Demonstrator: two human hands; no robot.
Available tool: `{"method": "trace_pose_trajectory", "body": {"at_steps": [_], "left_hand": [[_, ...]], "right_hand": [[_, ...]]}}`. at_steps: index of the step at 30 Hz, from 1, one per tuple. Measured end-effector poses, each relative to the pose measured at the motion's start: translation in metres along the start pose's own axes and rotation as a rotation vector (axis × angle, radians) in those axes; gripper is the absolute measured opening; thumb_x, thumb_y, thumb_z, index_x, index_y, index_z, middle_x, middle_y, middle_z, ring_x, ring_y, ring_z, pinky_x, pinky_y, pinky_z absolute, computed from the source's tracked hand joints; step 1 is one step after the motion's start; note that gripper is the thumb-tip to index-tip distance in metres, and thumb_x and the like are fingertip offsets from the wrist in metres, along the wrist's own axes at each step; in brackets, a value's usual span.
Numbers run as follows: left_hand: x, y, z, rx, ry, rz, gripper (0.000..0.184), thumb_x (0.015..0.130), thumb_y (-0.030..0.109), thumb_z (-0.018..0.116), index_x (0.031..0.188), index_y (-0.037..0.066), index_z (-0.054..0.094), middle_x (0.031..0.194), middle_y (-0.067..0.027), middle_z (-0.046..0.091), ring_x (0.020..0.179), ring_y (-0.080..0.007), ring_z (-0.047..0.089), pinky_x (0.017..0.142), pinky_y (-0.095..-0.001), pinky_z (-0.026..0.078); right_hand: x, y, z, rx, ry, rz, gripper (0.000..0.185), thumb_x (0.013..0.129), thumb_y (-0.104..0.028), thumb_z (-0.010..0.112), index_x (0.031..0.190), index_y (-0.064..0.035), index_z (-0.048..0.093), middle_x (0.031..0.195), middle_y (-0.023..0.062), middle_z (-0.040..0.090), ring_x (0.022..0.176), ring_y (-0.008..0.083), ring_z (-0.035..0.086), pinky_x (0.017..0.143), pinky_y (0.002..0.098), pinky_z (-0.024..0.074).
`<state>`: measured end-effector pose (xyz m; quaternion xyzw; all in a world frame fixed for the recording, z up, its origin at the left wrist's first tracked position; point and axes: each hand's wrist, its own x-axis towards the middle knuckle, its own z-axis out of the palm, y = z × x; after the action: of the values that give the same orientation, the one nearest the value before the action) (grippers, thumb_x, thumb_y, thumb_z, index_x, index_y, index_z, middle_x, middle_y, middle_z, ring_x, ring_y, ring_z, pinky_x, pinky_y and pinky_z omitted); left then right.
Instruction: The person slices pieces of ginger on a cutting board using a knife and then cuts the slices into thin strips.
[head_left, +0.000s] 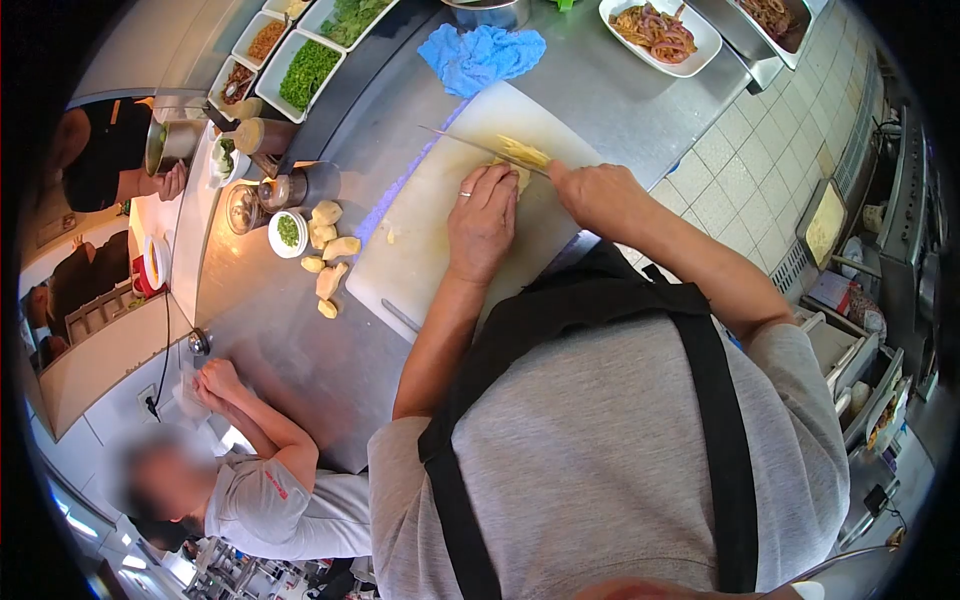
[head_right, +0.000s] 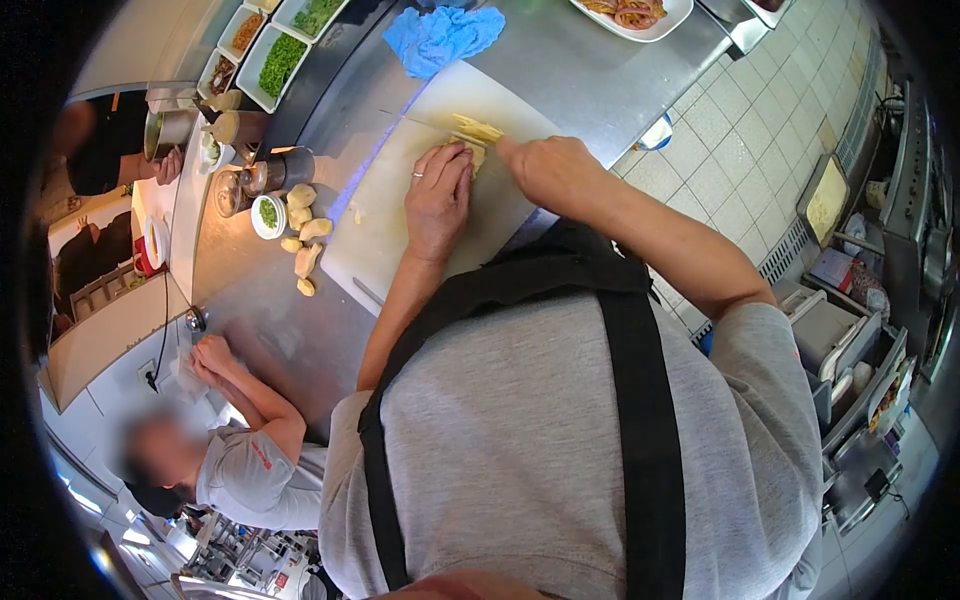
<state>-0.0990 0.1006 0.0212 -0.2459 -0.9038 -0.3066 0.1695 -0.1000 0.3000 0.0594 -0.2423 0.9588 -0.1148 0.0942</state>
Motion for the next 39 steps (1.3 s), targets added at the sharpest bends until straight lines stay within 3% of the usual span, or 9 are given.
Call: {"method": "trace_pose_trajectory", "body": {"at_steps": [7,13,16,25,28,34,39], "left_hand": [[-0.001,-0.001,0.001,0.008,0.014,0.02,0.017,0.081,0.004,0.068,0.099,0.004,0.068,0.107,-0.007,0.066,0.102,-0.0259,0.062,0.085,-0.0345,0.053],[-0.001,-0.001,0.0,-0.003,0.004,0.016,0.017,0.082,0.004,0.068,0.099,0.003,0.067,0.107,-0.0079,0.066,0.103,-0.0267,0.062,0.086,-0.0351,0.052],[-0.002,-0.002,0.0,0.001,-0.002,0.026,0.017,0.082,0.004,0.068,0.099,0.004,0.067,0.107,-0.0081,0.065,0.103,-0.0272,0.062,0.086,-0.0355,0.052],[-0.001,-0.002,0.001,-0.022,0.003,0.015,0.018,0.082,0.004,0.068,0.1,0.004,0.067,0.107,-0.0081,0.065,0.103,-0.0275,0.062,0.087,-0.0357,0.052],[-0.001,-0.003,0.001,-0.011,0.011,0.022,0.018,0.082,0.004,0.068,0.1,0.004,0.067,0.106,-0.008,0.066,0.103,-0.0274,0.062,0.086,-0.0357,0.053],[-0.001,-0.003,0.0,-0.016,0.009,0.016,0.017,0.082,0.004,0.068,0.099,0.004,0.067,0.106,-0.008,0.066,0.103,-0.0274,0.062,0.086,-0.0356,0.053],[-0.002,-0.003,0.001,-0.023,0.008,0.011,0.017,0.082,0.004,0.068,0.099,0.003,0.067,0.106,-0.0081,0.065,0.103,-0.0275,0.062,0.085,-0.0357,0.053]], "right_hand": [[-0.025,-0.001,-0.021,0.025,-0.019,-0.014,0.011,0.087,-0.008,0.052,0.094,-0.003,0.045,0.066,0.0156,0.065,0.063,0.0365,0.066,0.054,0.0486,0.0515],[-0.011,-0.002,-0.005,0.022,-0.038,0.018,0.011,0.088,-0.008,0.051,0.097,-0.003,0.051,0.068,0.0165,0.066,0.066,0.0344,0.069,0.055,0.0455,0.054],[0.003,0.0,0.004,0.034,0.004,-0.007,0.013,0.087,-0.008,0.052,0.098,-0.0025,0.046,0.065,0.0155,0.065,0.064,0.0357,0.067,0.052,0.0454,0.0525],[-0.022,-0.005,-0.022,-0.008,-0.097,0.026,0.013,0.088,-0.009,0.051,0.098,-0.002,0.051,0.068,0.0166,0.066,0.064,0.0348,0.069,0.055,0.0455,0.0541],[-0.01,-0.001,0.001,0.0,0.005,-0.025,0.012,0.087,-0.008,0.052,0.096,-0.0031,0.046,0.063,0.0141,0.064,0.06,0.0343,0.067,0.05,0.0452,0.0517],[-0.005,-0.003,-0.008,-0.026,-0.013,-0.006,0.011,0.087,-0.008,0.052,0.095,-0.0033,0.046,0.064,0.0145,0.064,0.06,0.0337,0.067,0.049,0.0451,0.0516],[-0.021,-0.004,-0.022,0.005,-0.068,0.003,0.013,0.088,-0.01,0.05,0.099,-0.0026,0.05,0.066,0.0162,0.066,0.064,0.0352,0.068,0.054,0.0455,0.054]]}}
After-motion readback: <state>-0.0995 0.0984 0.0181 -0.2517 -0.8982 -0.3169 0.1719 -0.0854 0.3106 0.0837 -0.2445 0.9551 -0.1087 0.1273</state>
